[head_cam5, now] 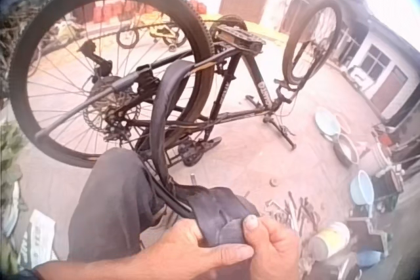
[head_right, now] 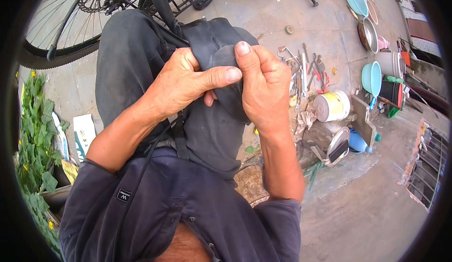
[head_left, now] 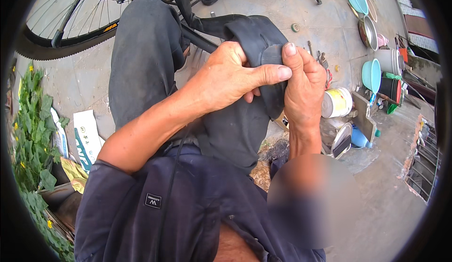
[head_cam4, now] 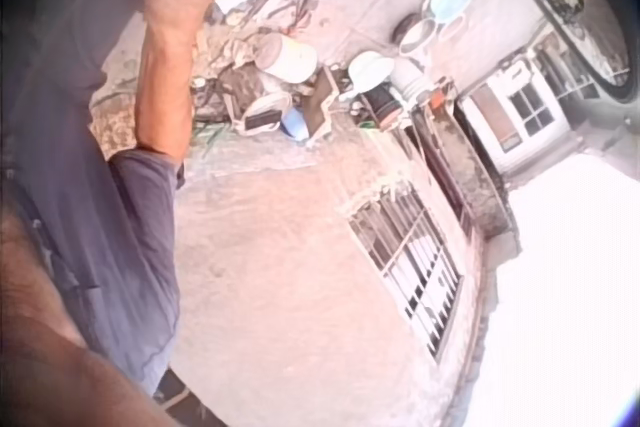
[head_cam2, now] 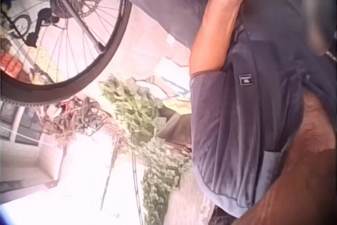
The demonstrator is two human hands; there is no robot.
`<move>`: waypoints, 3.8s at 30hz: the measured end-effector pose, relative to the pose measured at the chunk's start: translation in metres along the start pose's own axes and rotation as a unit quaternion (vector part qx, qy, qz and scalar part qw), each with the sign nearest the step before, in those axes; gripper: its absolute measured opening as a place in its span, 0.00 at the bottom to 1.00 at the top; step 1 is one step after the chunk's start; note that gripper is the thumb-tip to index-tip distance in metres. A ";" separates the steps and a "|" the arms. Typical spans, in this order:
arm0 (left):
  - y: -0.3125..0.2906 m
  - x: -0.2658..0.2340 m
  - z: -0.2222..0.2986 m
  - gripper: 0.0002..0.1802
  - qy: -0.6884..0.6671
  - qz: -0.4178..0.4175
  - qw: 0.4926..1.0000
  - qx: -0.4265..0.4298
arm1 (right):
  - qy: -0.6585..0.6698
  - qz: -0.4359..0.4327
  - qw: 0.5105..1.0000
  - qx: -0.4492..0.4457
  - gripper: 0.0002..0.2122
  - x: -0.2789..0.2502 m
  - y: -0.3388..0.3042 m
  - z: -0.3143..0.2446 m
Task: The person applies a circular patch to a bicycle inner tube, presses it firmly, and uses a metal tool to smooth and secure the patch edges. The person repeatedly inspects the patched area and continues to press and smooth the patch with both hands.
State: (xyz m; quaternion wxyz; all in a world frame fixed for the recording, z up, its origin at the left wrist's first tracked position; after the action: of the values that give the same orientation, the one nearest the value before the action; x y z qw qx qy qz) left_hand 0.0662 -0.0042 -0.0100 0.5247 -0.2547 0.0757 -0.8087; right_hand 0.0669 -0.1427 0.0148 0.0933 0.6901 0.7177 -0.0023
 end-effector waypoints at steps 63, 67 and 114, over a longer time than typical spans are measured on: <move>0.013 -0.001 0.012 0.15 -0.217 0.131 0.964 0.079 | -0.050 -0.024 0.997 0.056 0.16 0.029 0.009 0.008; 0.017 -0.015 0.011 0.13 -0.202 0.175 0.962 0.058 | -0.177 0.036 0.983 -0.034 0.17 0.043 0.011 -0.004; 0.004 -0.046 -0.015 0.40 -0.005 0.108 0.994 0.018 | 0.188 0.032 0.980 0.061 0.16 0.036 -0.006 0.016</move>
State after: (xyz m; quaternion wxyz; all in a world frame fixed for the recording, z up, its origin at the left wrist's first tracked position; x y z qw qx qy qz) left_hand 0.0771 0.0329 -0.0397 0.6137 -0.2395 0.0861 -0.7474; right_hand 0.0621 -0.1097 -0.0063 -0.0858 0.7054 0.6982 0.0867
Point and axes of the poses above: each hand's wrist, its own y-axis towards the middle knuckle, its own x-axis out of the palm, z = x × y, the point moved 5 cm from there along y, towards the middle knuckle, and after that the axes turned 8 degrees about -x, right-handed, at the moved point
